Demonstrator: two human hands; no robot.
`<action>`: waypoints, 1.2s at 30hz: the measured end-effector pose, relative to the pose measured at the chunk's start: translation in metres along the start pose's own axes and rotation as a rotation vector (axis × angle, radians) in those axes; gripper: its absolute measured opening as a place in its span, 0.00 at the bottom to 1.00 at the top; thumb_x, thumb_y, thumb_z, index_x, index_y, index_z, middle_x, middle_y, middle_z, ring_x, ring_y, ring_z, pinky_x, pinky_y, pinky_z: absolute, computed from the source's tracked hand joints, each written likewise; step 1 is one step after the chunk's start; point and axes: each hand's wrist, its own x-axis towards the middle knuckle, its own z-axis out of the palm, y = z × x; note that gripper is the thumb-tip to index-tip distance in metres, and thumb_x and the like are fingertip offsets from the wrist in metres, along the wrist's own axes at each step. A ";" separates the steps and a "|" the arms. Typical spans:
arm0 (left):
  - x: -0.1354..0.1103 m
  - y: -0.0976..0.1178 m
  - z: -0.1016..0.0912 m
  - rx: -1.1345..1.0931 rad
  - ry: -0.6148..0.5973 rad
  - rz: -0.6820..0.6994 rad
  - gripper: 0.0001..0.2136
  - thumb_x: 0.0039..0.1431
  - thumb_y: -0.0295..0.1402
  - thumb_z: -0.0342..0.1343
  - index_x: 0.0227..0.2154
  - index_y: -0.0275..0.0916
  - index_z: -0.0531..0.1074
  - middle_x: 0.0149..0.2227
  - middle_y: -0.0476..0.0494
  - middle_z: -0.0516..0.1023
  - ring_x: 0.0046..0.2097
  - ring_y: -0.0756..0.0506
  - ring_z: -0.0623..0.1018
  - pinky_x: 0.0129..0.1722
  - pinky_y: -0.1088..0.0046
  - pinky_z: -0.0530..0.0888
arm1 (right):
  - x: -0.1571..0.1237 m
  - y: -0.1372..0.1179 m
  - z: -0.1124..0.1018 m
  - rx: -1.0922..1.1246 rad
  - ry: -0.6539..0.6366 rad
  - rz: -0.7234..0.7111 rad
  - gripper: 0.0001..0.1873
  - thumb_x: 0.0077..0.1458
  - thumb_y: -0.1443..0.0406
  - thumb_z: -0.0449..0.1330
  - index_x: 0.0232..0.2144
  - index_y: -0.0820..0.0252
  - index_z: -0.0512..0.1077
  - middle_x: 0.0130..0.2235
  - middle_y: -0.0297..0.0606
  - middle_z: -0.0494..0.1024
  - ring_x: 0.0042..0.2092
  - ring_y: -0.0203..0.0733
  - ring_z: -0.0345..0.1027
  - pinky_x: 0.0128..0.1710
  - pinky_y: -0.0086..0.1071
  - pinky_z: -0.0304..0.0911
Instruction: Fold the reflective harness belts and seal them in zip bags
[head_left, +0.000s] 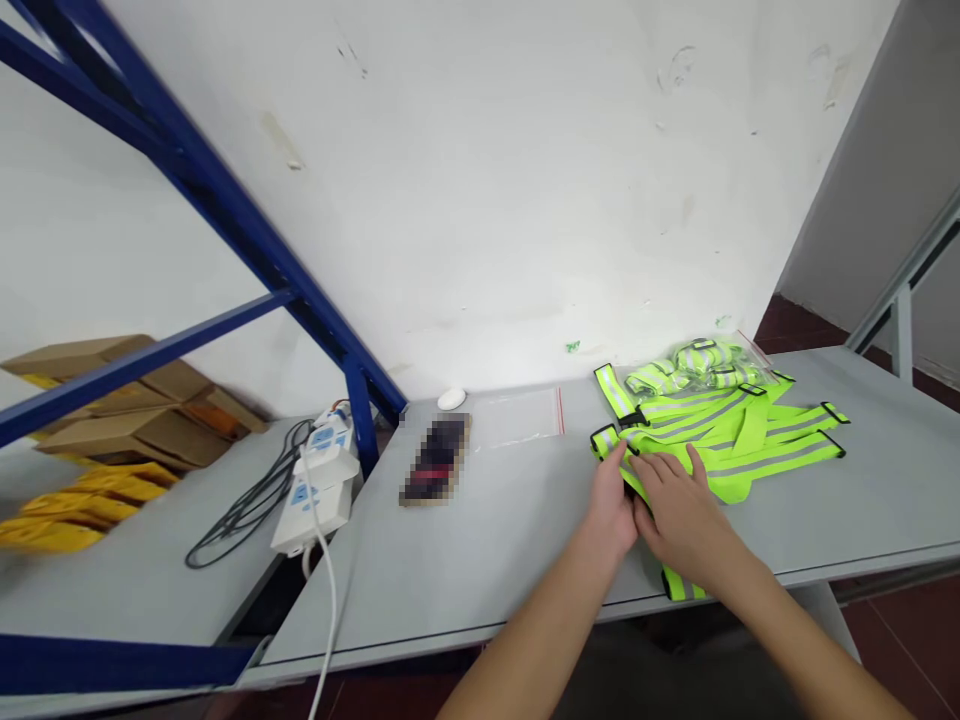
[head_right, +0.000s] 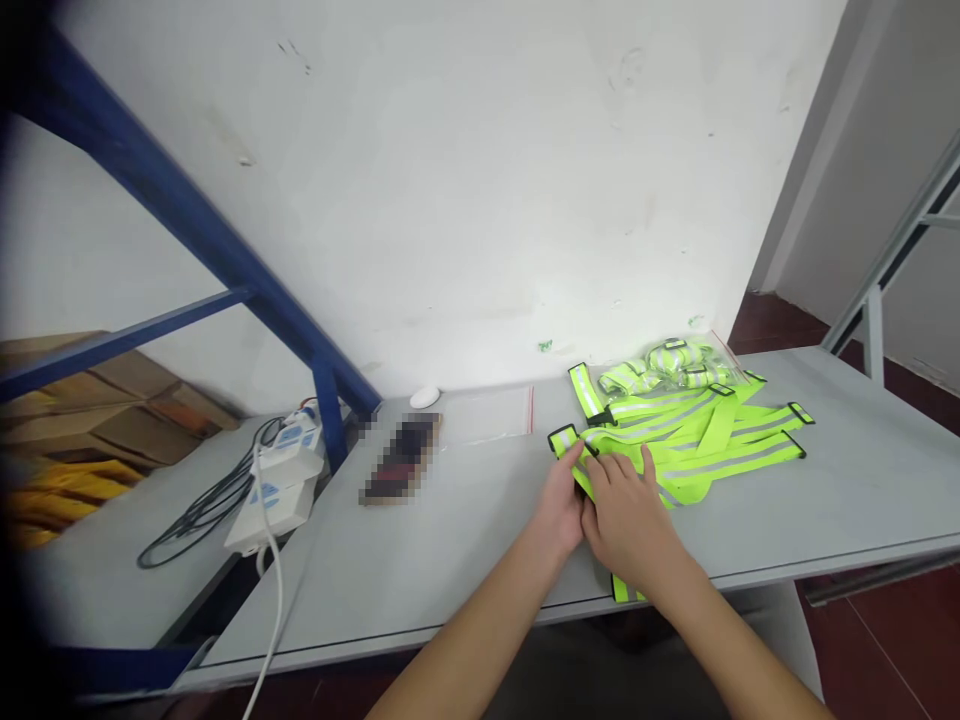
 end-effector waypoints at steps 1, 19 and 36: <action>-0.001 -0.002 0.000 0.007 0.005 -0.040 0.13 0.56 0.38 0.56 0.39 0.34 0.74 0.34 0.40 0.81 0.39 0.42 0.81 0.46 0.67 0.74 | -0.002 0.001 -0.002 -0.035 -0.023 -0.043 0.25 0.54 0.67 0.51 0.55 0.66 0.64 0.56 0.50 0.69 0.58 0.54 0.57 0.60 0.54 0.38; -0.010 0.026 -0.025 1.095 -0.308 0.580 0.40 0.31 0.36 0.74 0.53 0.45 0.66 0.53 0.39 0.69 0.53 0.36 0.69 0.50 0.61 0.68 | -0.046 0.073 -0.018 0.199 0.178 -0.181 0.23 0.55 0.74 0.54 0.53 0.57 0.65 0.47 0.41 0.76 0.45 0.44 0.68 0.53 0.45 0.53; 0.024 -0.036 0.019 1.057 -0.403 0.802 0.22 0.35 0.35 0.72 0.36 0.44 0.74 0.39 0.42 0.73 0.48 0.37 0.71 0.53 0.64 0.64 | -0.045 0.097 -0.020 0.066 0.256 0.134 0.06 0.58 0.66 0.55 0.28 0.58 0.66 0.26 0.36 0.72 0.29 0.42 0.65 0.29 0.31 0.55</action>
